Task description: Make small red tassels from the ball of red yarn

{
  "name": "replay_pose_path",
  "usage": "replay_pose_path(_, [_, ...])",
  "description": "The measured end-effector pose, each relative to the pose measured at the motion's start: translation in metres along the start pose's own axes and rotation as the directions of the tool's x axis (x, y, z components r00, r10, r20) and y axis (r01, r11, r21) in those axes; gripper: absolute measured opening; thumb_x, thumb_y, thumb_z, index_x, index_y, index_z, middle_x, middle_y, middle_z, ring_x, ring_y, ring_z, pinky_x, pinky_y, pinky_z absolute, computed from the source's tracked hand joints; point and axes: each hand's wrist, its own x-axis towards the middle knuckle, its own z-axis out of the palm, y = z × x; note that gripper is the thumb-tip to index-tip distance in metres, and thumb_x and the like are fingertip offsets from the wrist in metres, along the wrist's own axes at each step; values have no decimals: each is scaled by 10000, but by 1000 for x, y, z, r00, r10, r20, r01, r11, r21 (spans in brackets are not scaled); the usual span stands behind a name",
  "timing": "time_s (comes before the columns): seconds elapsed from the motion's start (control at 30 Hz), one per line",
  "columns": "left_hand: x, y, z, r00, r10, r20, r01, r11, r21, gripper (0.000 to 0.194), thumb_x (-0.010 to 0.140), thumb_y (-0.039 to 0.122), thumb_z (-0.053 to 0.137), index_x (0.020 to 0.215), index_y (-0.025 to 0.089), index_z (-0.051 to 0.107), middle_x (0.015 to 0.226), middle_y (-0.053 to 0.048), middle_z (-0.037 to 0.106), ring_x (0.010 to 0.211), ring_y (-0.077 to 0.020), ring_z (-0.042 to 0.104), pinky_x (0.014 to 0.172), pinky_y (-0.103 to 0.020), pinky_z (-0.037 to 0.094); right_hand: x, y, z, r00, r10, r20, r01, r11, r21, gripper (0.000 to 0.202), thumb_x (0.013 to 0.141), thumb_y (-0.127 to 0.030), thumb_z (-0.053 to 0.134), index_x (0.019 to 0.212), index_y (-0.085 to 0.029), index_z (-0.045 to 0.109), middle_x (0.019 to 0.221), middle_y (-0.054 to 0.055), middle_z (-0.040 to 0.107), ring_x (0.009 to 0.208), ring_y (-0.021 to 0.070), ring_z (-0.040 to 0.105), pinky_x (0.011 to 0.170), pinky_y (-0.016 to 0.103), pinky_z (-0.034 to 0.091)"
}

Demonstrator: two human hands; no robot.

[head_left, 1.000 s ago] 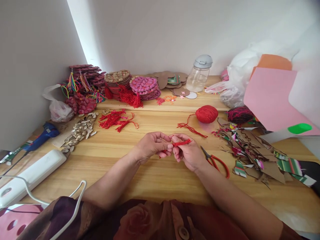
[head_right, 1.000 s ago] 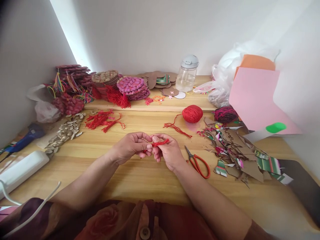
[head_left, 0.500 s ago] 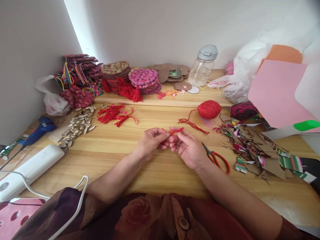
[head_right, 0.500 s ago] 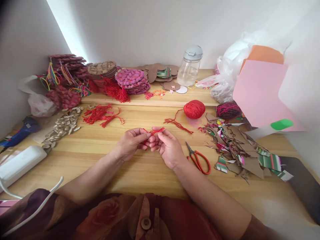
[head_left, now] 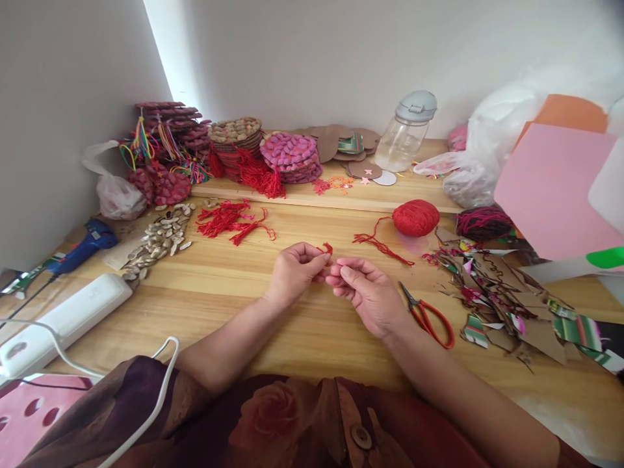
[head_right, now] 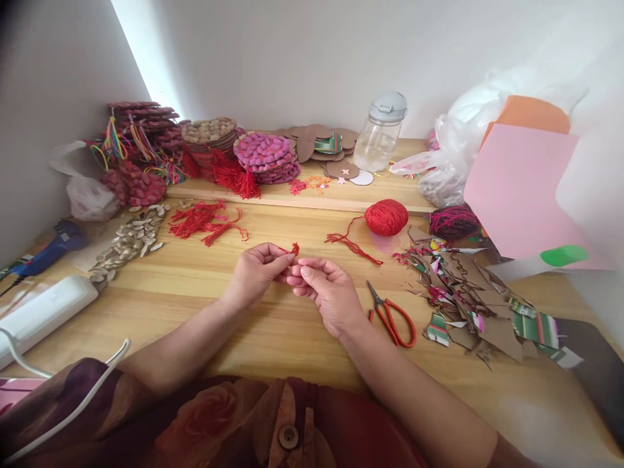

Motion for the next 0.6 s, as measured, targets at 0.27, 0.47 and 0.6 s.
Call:
replay_pose_path(0.27, [-11,2,-1,951,291,106,-292,732,615,123,744,272,643,679,169,654,644,-4,670,572,-107,561,551,-210,420,-9,-6,-2,904,-426,40,370,731,-573,125,799,-325,708,892,-254,754,934,46,748,795,195,701,684,324,579])
replay_pose_path(0.47, [-16,5,1,940,315,134,-320,668,671,104,750,246,628,679,175,650,641,0,670,568,-110,568,575,-214,419,-8,-3,-3,887,-459,57,374,640,-671,191,790,-297,705,970,-253,752,932,46,757,800,207,705,782,364,576])
replay_pose_path(0.6, [-17,5,1,934,320,156,-335,639,692,73,748,223,621,701,179,657,649,1,672,569,-110,567,579,-218,413,-4,0,-6,906,-421,43,343,671,-657,290,775,-293,716,1060,-248,731,949,51,759,830,219,712,813,378,574])
